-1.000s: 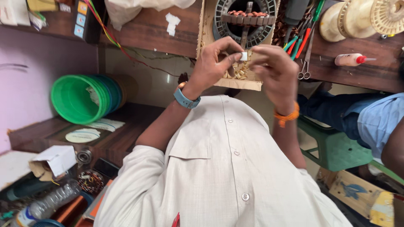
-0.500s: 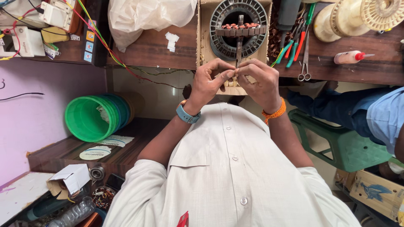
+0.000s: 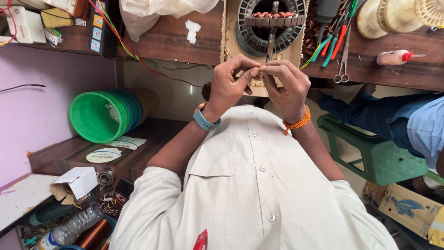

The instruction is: The person sits at a workbench assembling an electric motor armature, pressing small wooden wedge pieces into slots around the armature one at a time. They use a screwdriver to work on the armature, pick up wedges from a cardboard tray, and use pliers at one point while fitting components into the armature slots.

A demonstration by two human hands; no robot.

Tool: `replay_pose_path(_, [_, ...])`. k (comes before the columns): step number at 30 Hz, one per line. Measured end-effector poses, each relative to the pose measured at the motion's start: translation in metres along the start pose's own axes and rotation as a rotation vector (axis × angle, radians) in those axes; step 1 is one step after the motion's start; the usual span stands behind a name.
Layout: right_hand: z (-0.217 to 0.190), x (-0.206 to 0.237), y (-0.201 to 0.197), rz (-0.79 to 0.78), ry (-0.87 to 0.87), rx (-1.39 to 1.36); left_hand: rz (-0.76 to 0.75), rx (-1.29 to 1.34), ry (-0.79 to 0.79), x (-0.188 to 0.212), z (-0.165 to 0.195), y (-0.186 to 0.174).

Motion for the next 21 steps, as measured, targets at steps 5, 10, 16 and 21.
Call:
replay_pose_path(5, [0.015,0.005,0.006,-0.105,0.199,-0.173,-0.024,-0.098,0.016,0.001,0.003,-0.005])
replay_pose_path(10, [0.049,0.023,0.032,-0.152,0.614,-0.617,-0.010,-0.375,0.209,0.002,0.019,-0.005])
replay_pose_path(16, [0.062,0.035,0.043,-0.071,0.685,-0.738,-0.030,-0.522,0.400,0.000,0.024,0.006])
replay_pose_path(21, [0.066,0.039,0.045,0.081,0.619,-0.766,-0.043,-0.411,0.323,-0.011,0.015,0.011])
Point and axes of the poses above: each hand's wrist, its own x-axis away from the middle knuckle, its own y-axis out of the palm, z = x × y, the point moved 9 cm from there along -x, towards the middle knuckle, and after that the axes turned 9 degrees about x, right-handed, at the moved point
